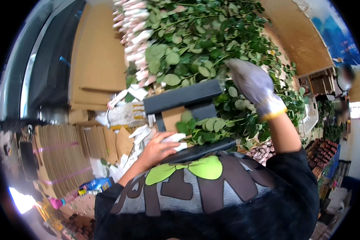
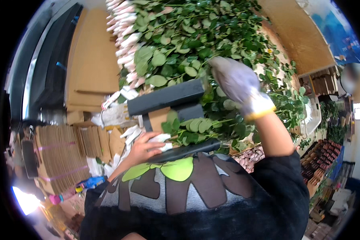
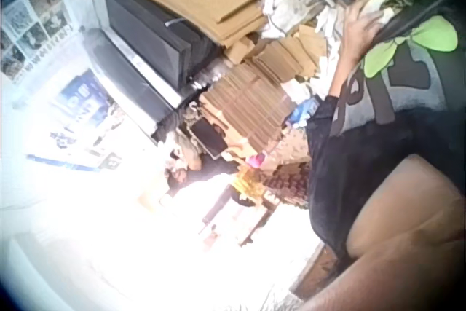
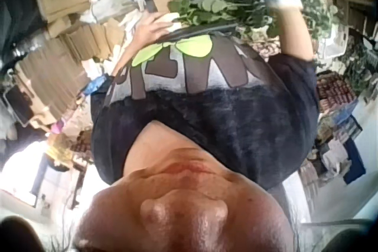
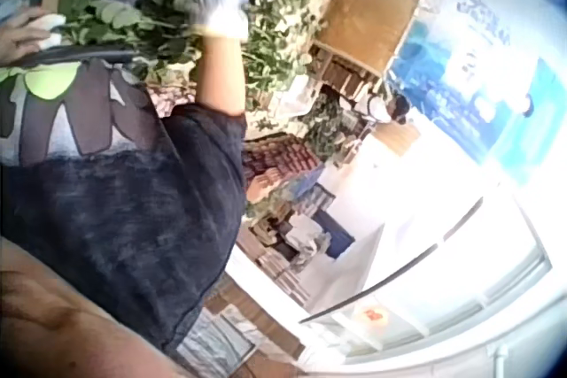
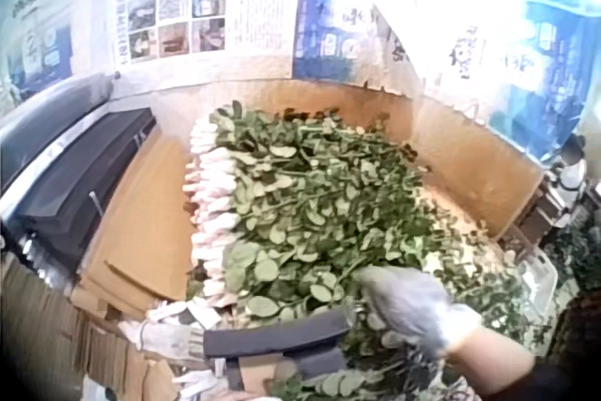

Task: The person places several roses into a black cardboard sleeve, adds a cardboard insert, and seals the package using a tape dispenser.

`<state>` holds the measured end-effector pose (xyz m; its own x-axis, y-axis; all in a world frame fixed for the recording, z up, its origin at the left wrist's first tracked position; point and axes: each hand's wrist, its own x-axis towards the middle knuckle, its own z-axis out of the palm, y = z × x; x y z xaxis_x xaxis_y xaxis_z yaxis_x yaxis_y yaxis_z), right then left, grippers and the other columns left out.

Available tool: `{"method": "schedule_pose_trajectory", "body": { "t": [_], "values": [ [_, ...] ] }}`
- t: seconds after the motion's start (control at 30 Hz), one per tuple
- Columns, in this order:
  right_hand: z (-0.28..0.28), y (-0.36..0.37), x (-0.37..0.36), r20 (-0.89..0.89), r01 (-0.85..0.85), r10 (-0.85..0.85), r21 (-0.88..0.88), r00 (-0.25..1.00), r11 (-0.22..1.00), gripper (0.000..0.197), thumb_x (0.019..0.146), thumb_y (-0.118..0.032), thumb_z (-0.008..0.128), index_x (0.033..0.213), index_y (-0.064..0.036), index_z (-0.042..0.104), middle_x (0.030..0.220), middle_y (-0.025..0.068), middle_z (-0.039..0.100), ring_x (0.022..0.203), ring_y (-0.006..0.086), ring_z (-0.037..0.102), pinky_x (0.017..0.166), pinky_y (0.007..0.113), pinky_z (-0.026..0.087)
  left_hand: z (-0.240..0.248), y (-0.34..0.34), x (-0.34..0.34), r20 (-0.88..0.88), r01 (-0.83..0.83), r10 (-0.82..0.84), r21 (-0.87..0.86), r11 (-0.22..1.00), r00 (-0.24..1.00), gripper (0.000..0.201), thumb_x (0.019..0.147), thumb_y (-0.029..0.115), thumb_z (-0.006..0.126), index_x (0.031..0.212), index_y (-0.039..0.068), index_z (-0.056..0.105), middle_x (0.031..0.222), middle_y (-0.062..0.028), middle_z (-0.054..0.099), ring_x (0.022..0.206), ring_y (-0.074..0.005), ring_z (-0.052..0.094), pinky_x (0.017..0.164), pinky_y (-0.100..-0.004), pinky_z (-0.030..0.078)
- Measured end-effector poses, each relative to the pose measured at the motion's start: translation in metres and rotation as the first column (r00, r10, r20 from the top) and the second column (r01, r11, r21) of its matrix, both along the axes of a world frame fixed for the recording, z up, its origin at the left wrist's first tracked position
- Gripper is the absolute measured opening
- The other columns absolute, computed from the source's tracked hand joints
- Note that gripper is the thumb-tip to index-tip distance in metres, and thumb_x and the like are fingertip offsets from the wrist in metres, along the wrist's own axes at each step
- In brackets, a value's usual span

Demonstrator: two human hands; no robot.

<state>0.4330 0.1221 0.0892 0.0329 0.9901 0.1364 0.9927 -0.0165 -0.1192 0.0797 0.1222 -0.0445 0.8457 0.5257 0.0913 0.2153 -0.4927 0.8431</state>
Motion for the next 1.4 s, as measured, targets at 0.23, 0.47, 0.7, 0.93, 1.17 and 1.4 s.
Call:
{"method": "schedule_pose_trajectory", "body": {
  "t": [0.23,0.47,0.7,0.93,1.17,1.4],
  "values": [
    [-0.078,0.103,0.015,0.156,-0.068,0.209,-0.622,0.965,0.780,0.033,0.090,-0.013,0.048,0.122,-0.0101,0.056,0.104,0.0157,0.066,0.088,0.0301,0.067,0.079,0.039,0.056,-0.009,0.010,0.006,0.035,0.117,-0.115,-0.066,0.991,0.993,0.039,0.070,0.011,0.079,0.107,0.020,0.070,0.122,-0.0075,0.056,0.109,-0.0268,0.053,0.089,-0.0359,0.045],
    [0.059,0.043,-0.001,0.097,-0.326,0.311,0.276,0.946,0.904,0.019,0.086,-0.016,0.061,0.105,-0.0145,0.062,0.083,0.0115,0.065,0.073,0.0219,0.064,0.061,0.030,0.052,-0.002,0.010,0.005,-0.101,0.075,-0.091,-0.147,0.986,0.991,0.063,0.069,0.014,0.078,0.128,0.012,0.055,0.129,-0.0132,0.047,0.119,-0.0314,0.045,0.102,-0.0414,0.037],
    [0.010,-0.070,-0.020,0.306,-0.366,0.351,-0.010,0.885,0.931,0.016,0.088,-0.023,0.057,0.100,-0.0137,0.061,0.081,0.0107,0.064,0.067,0.0261,0.062,0.058,0.039,0.052,-0.021,0.008,0.001,-0.123,-0.014,-0.007,-0.175,0.985,0.992,0.059,0.067,0.022,0.081,0.121,0.017,0.060,0.144,-0.0242,0.026,0.132,-0.0429,0.029,0.107,-0.0471,0.032],
    [-0.071,-0.078,-0.024,0.071,-0.229,0.271,-0.359,0.960,0.905,0.016,0.084,-0.023,0.059,0.089,-0.0076,0.056,0.080,0.0150,0.061,0.071,0.0346,0.061,0.061,0.044,0.049,0.002,0.012,0.007,-0.029,-0.052,0.060,0.231,0.971,0.998,0.055,0.061,0.016,0.083,0.113,0.024,0.066,0.154,-0.0203,0.008,0.137,-0.0440,0.019,0.110,-0.0510,0.027],
    [-0.001,-0.042,-0.012,-0.085,-0.210,0.199,-0.148,0.976,0.967,0.016,0.086,-0.012,0.058,0.101,-0.0114,0.064,0.091,0.0064,0.068,0.081,0.0245,0.067,0.072,0.033,0.057,-0.004,0.021,0.008,0.009,0.024,-0.026,0.170,0.985,1.000,0.040,0.066,0.019,0.076,0.106,0.021,0.071,0.116,-0.0139,0.054,0.111,-0.0336,0.049,0.097,-0.0451,0.040],
    [-0.019,0.133,0.013,-0.216,-0.029,0.017,-0.054,0.976,0.998,0.019,0.092,-0.019,0.053,0.105,-0.0120,0.065,0.092,0.0114,0.068,0.078,0.0251,0.067,0.070,0.036,0.054,0.006,0.020,0.012,-0.136,-0.015,0.014,-0.003,1.000,0.991,0.049,0.072,0.013,0.072,0.119,0.016,0.060,0.122,-0.0128,0.048,0.114,-0.0339,0.042,0.098,-0.0432,0.035]
  ]
}}
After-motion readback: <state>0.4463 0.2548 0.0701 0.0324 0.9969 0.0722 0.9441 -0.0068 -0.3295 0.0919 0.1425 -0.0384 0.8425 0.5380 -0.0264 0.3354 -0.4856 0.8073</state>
